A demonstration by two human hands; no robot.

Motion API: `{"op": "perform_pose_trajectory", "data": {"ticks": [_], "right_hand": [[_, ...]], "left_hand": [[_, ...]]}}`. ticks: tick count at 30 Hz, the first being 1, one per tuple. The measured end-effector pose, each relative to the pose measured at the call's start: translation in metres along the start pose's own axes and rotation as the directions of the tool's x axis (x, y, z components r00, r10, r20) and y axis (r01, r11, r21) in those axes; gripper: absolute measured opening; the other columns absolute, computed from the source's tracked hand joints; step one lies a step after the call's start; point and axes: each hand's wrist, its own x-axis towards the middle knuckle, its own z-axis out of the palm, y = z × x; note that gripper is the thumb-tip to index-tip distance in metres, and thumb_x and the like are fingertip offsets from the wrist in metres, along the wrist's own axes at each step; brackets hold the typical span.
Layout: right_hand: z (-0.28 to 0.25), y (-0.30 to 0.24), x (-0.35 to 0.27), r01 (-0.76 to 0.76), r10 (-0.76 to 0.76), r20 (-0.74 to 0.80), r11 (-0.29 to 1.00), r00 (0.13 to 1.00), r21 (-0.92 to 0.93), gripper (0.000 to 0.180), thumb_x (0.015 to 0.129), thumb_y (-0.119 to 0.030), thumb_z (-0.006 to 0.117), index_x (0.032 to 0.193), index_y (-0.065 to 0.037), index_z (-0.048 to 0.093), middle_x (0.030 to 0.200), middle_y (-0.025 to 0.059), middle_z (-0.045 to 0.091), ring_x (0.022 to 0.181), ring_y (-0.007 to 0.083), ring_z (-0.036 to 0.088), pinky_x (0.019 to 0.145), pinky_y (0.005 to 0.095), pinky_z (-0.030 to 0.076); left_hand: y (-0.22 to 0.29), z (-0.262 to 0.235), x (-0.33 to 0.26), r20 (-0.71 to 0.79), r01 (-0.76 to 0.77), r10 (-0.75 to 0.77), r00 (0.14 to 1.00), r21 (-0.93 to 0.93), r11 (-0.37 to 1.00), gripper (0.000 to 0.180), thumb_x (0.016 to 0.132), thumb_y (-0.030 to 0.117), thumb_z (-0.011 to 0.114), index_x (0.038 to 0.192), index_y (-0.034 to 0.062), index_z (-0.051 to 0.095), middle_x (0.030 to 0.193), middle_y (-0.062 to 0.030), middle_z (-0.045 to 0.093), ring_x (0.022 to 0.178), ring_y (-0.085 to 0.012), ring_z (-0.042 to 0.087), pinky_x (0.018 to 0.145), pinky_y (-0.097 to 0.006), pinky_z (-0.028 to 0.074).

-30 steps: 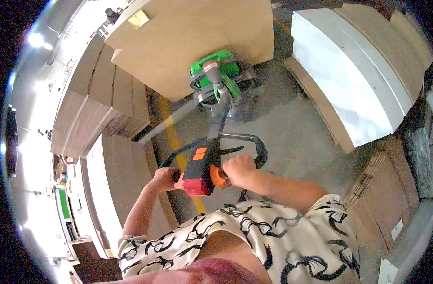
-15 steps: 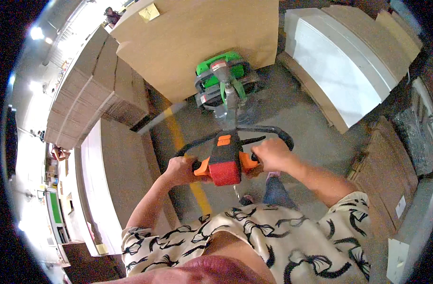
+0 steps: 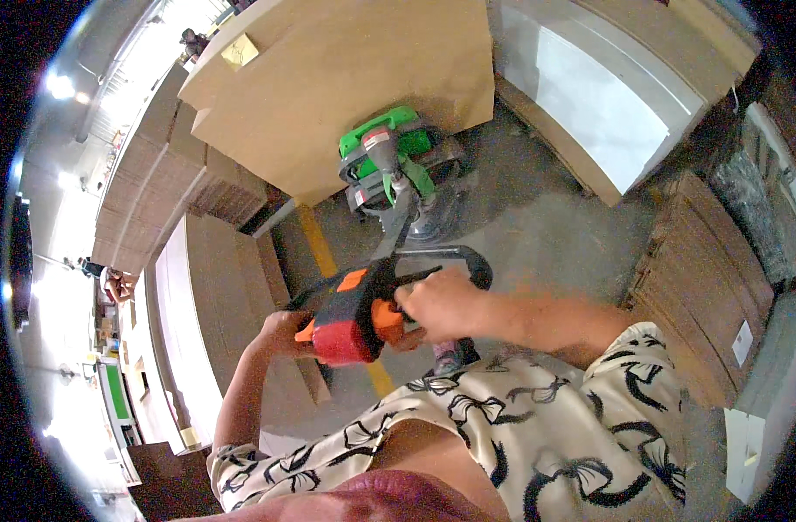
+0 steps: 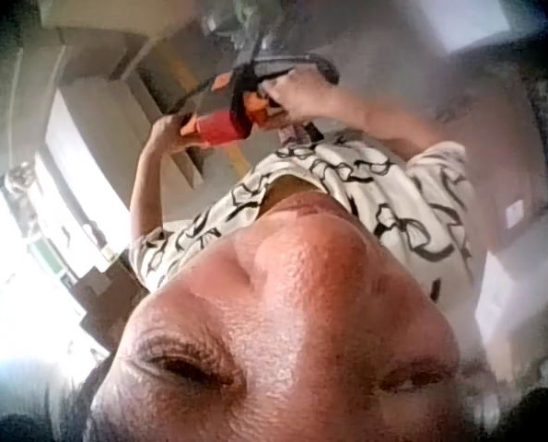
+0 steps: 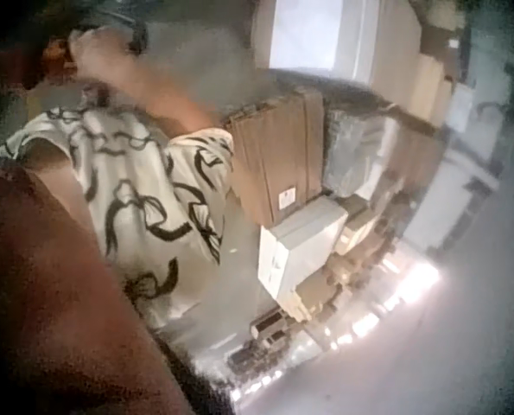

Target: The person operates an electric pallet jack by manipulating the control handle to steer and transport large wooden panels across a manufacturing floor.

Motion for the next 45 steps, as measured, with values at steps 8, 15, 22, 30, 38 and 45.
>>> {"op": "perform_pose_trajectory", "data": {"ticks": [8,15,22,30,38,45], "right_hand": [[0.012,-0.067,-0.06,-0.07,0.061,0.126,0.995,0.99,0.067,0.045,0.071,-0.041,0.066,0.086,-0.001,0.051,0.07,0.0155,0.062,0.069,0.0332,0.064,0.061,0.0438,0.052],[0.022,-0.059,-0.089,-0.048,0.052,0.128,0.998,0.99,-0.03,0.041,0.07,-0.035,0.068,0.089,-0.003,0.051,0.071,0.016,0.062,0.069,0.0339,0.064,0.059,0.0447,0.051],[0.009,-0.059,-0.099,-0.056,0.065,0.126,0.995,0.99,-0.077,0.052,0.064,-0.05,0.068,0.087,-0.006,0.053,0.068,0.0134,0.06,0.067,0.0332,0.062,0.058,0.0429,0.049],[0.005,-0.055,-0.14,0.065,-0.076,-0.216,0.996,0.973,-0.054,0.055,0.076,-0.06,0.055,0.067,-0.006,0.048,0.057,0.0113,0.052,0.055,0.0325,0.057,0.048,0.0396,0.045],[-0.016,-0.029,-0.21,0.142,-0.169,-0.335,0.985,0.927,-0.102,0.056,0.083,-0.058,0.047,0.06,-0.007,0.043,0.053,0.0087,0.047,0.048,0.0297,0.053,0.043,0.0379,0.041],[-0.07,-0.01,-0.231,0.159,-0.182,-0.397,0.983,0.899,-0.092,0.053,0.082,-0.056,0.049,0.061,-0.008,0.052,0.051,0.0134,0.053,0.05,0.0332,0.057,0.045,0.0418,0.046]], "left_hand": [[0.039,0.046,-0.077,0.154,0.061,-0.054,0.987,-0.042,0.997,0.062,0.056,0.06,0.072,0.099,0.0164,0.062,0.083,-0.0106,0.065,0.08,-0.0306,0.063,0.067,-0.041,0.048],[0.071,0.064,-0.088,0.043,0.008,-0.008,0.999,-0.009,1.0,0.067,0.057,0.074,0.062,0.084,0.0121,0.063,0.074,-0.0091,0.064,0.072,-0.0272,0.063,0.062,-0.037,0.048],[0.091,0.056,-0.101,-0.057,-0.008,0.005,0.998,-0.064,0.998,0.073,0.054,0.077,0.061,0.083,0.0098,0.064,0.069,-0.0091,0.064,0.067,-0.0271,0.063,0.061,-0.036,0.049],[0.131,0.063,-0.133,-0.158,-0.145,0.122,0.98,-0.146,0.979,0.072,0.072,0.072,0.05,0.091,0.0019,0.056,0.06,-0.0137,0.059,0.064,-0.0309,0.062,0.058,-0.04,0.048],[0.195,0.066,-0.158,0.067,-0.202,0.276,0.959,-0.522,0.829,0.055,0.093,0.049,0.033,0.116,0.0006,0.046,0.073,-0.0182,0.061,0.073,-0.0314,0.061,0.066,-0.039,0.047],[0.2,0.047,-0.147,0.018,-0.266,0.392,0.92,-0.706,0.656,0.065,0.089,0.056,0.035,0.119,-0.001,0.045,0.087,-0.0083,0.061,0.071,-0.015,0.06,0.064,-0.027,0.049]]}}
